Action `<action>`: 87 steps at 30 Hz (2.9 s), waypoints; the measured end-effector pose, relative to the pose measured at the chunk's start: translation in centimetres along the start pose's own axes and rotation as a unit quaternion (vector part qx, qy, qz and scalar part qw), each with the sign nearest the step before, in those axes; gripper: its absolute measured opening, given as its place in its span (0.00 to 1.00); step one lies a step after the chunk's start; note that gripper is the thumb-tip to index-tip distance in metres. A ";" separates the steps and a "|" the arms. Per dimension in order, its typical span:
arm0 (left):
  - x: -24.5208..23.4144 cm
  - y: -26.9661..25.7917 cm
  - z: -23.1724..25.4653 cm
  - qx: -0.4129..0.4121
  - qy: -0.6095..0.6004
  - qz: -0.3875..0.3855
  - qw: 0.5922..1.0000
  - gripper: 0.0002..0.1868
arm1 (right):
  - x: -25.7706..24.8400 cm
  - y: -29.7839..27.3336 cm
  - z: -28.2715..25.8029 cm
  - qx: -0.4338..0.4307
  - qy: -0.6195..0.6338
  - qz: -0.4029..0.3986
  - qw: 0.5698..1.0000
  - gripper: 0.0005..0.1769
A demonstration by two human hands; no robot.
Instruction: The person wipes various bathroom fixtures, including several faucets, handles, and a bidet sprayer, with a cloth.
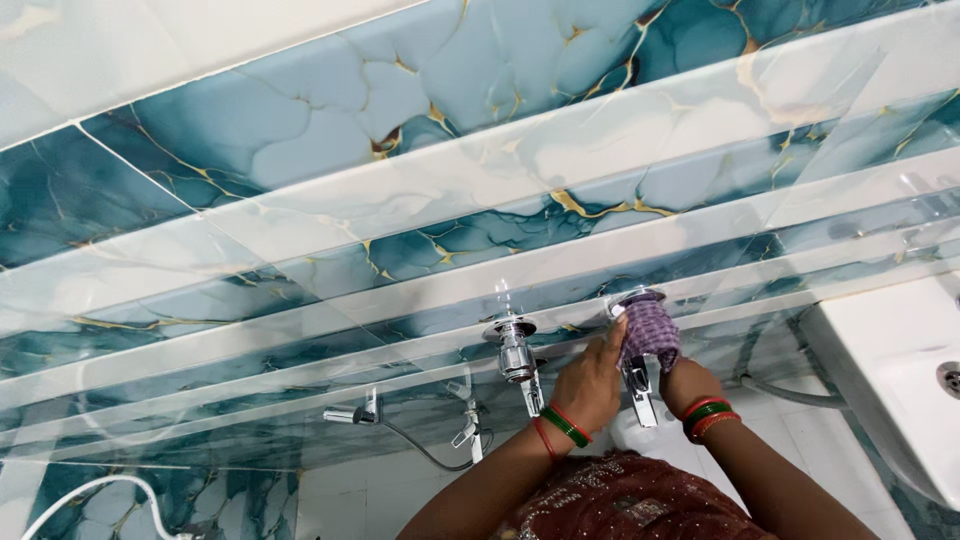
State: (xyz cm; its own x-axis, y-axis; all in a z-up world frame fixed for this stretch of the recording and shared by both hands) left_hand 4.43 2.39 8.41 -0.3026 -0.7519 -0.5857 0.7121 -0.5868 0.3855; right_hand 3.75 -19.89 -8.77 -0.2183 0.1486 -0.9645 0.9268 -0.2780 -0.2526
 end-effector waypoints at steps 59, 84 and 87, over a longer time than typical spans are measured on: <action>1.9 -2.8 0.3 -0.038 -0.063 -0.108 0.991 0.16 | 0.9 -2.2 7.1 -0.032 0.352 0.108 0.929 0.16; 3.7 -0.3 -6.1 -0.223 -0.023 -0.071 0.972 0.22 | 7.3 0.3 7.5 -0.040 0.255 -0.186 0.948 0.28; 4.8 -1.0 -6.1 -0.246 0.019 -0.073 0.966 0.21 | 7.0 -0.2 8.5 -0.062 0.298 -0.196 0.932 0.28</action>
State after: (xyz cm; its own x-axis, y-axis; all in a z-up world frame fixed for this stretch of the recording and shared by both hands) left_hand 6.17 1.25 0.86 -0.4054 -0.6554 -0.6372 0.8817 -0.4644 -0.0834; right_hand -0.57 -26.88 -16.15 -0.3727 0.7270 -0.5767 0.8477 0.0138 -0.5303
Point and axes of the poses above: each hand's wrist, its own y-axis towards the middle knuckle, its own x-axis out of the palm, z = x × y, the point moved 2 cm from there along y, towards the middle knuckle, and after that the axes turned 14 degrees about -y, right-handed, at the moved point
